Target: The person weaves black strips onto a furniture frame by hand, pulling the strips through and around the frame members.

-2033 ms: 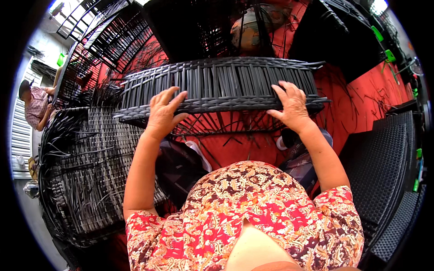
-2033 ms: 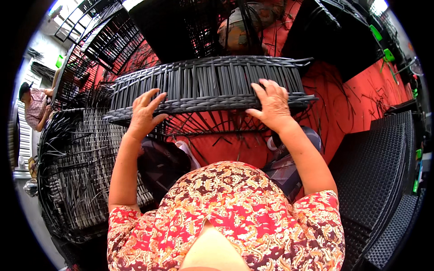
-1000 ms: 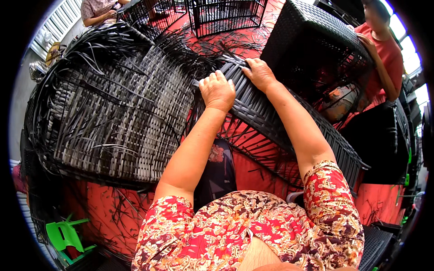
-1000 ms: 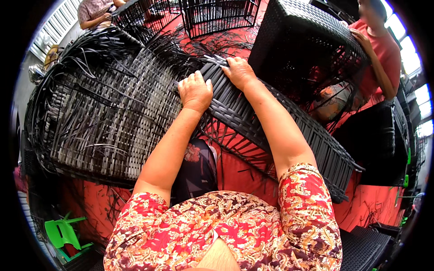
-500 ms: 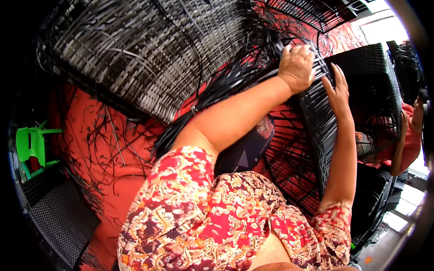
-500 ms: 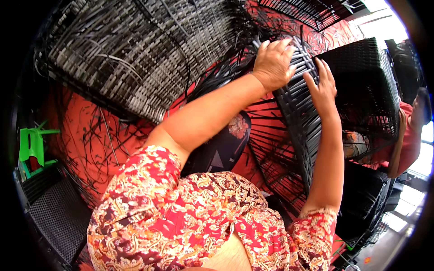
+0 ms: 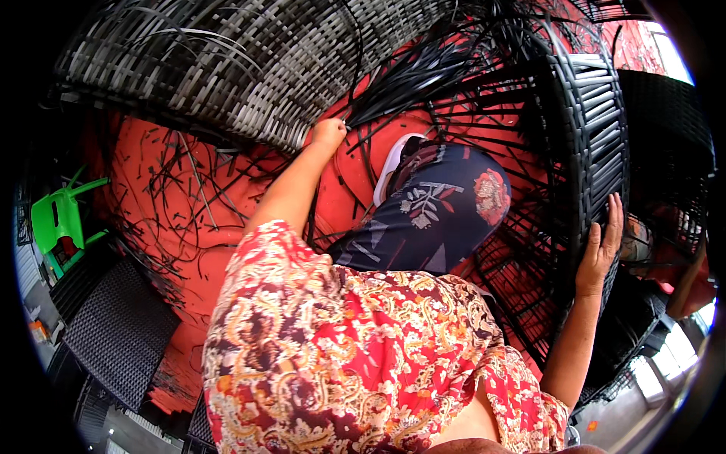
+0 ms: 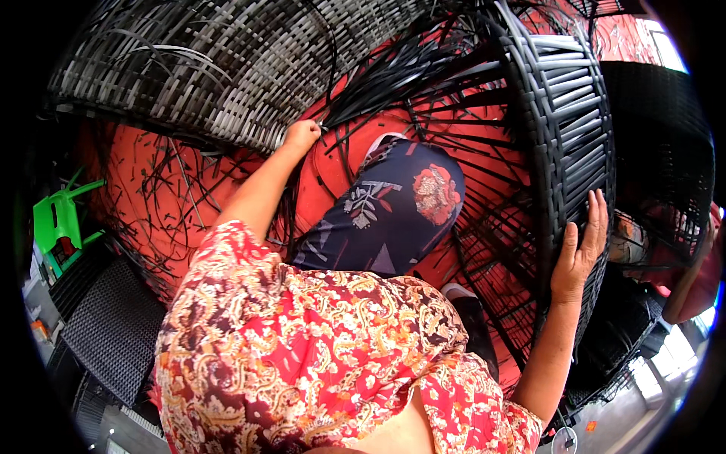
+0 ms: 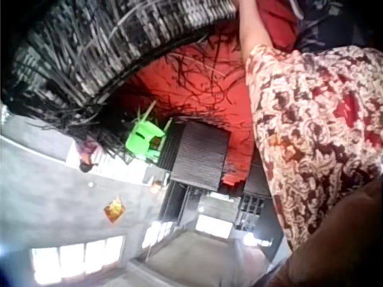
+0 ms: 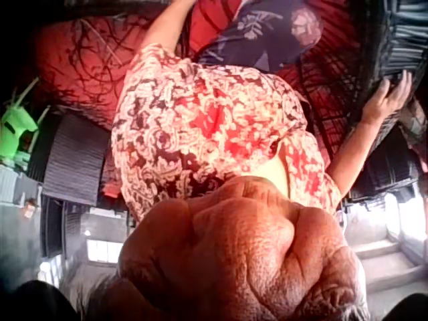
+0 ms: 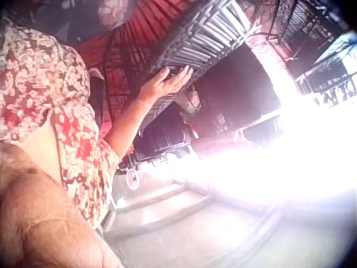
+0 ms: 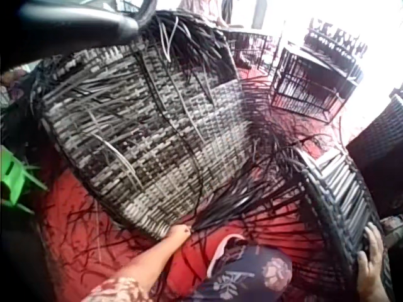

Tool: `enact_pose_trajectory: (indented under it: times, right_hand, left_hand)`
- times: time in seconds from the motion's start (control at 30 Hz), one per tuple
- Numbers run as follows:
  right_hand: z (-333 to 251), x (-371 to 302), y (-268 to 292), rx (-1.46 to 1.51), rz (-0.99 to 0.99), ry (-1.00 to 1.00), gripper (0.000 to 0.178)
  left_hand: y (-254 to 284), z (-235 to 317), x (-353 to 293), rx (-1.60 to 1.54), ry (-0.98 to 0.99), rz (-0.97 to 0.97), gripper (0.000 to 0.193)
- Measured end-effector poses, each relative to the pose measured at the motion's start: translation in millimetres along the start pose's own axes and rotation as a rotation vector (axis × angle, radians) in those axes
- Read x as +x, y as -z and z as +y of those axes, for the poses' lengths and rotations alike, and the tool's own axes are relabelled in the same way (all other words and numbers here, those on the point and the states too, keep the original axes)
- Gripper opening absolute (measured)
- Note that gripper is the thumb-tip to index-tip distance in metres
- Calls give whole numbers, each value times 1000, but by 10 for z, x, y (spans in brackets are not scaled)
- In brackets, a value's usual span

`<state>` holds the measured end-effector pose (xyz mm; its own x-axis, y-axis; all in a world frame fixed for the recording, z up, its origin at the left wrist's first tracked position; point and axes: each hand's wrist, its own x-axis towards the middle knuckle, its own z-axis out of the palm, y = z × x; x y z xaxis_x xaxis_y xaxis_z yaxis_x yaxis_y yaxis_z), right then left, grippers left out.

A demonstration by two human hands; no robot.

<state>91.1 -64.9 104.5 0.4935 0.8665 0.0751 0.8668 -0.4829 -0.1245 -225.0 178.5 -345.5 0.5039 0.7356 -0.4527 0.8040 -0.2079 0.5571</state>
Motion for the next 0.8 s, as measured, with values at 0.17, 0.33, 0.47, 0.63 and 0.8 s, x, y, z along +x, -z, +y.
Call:
enact_pose_trajectory:
  times: [0.17,0.33,0.47,0.63,0.8]
  right_hand:
    - [8,-29,-39,39,-6,-31,46]
    - [-3,-68,-16,24,-16,-69,47]
    - [23,-45,-16,30,-17,-51,47]
    - [72,-14,-8,33,-32,-42,46]
    - [101,-58,-16,80,-15,-65,45]
  left_hand:
    - [-190,-323,-250,53,465,-26,13]
    - [34,-216,-400,272,326,40,26]
    - [69,-177,-397,236,252,-32,33]
    - [21,-238,-361,324,415,-21,21]
    - [126,-304,-309,342,253,-91,14]
